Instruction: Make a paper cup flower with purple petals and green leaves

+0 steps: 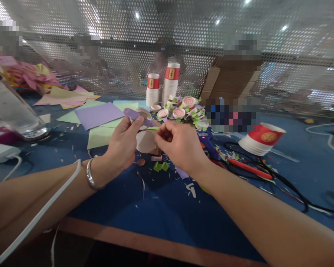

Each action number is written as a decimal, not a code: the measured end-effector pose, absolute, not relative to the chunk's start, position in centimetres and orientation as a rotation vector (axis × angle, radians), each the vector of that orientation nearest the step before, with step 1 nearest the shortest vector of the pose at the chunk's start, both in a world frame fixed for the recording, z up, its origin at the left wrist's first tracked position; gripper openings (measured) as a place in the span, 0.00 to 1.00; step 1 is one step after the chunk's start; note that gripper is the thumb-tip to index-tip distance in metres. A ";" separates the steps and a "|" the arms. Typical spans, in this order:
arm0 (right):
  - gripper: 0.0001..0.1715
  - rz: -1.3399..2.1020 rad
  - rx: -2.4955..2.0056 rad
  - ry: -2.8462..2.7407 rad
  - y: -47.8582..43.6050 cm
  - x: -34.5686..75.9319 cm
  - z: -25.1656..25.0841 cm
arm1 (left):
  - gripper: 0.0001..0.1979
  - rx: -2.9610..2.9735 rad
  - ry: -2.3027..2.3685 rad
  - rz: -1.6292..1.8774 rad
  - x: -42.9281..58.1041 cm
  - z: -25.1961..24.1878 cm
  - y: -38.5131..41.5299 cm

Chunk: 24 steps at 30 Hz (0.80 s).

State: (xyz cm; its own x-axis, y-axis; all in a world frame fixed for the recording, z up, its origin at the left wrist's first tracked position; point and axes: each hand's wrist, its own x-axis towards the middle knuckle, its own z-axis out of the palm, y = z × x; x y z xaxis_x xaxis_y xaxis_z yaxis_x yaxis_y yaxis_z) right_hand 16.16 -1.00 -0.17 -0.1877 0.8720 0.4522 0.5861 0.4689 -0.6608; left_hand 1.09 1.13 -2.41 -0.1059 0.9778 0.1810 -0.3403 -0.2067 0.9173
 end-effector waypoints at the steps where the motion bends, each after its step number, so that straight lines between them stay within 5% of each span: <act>1: 0.05 0.467 -1.193 -1.878 -1.3 16.1 -0.2 | 0.08 1.036 0.892 1.555 1.1 -2.4 1.2; 16: 0.24 1.477 -0.970 -1.509 -3.8 16.1 -0.7 | 0.10 1.079 0.755 1.445 1.1 -1.4 -0.8; 24: 0.28 1.593 -0.926 -1.432 -3.9 16.1 -1.3 | 0.10 1.059 0.736 1.384 1.4 -1.3 -1.7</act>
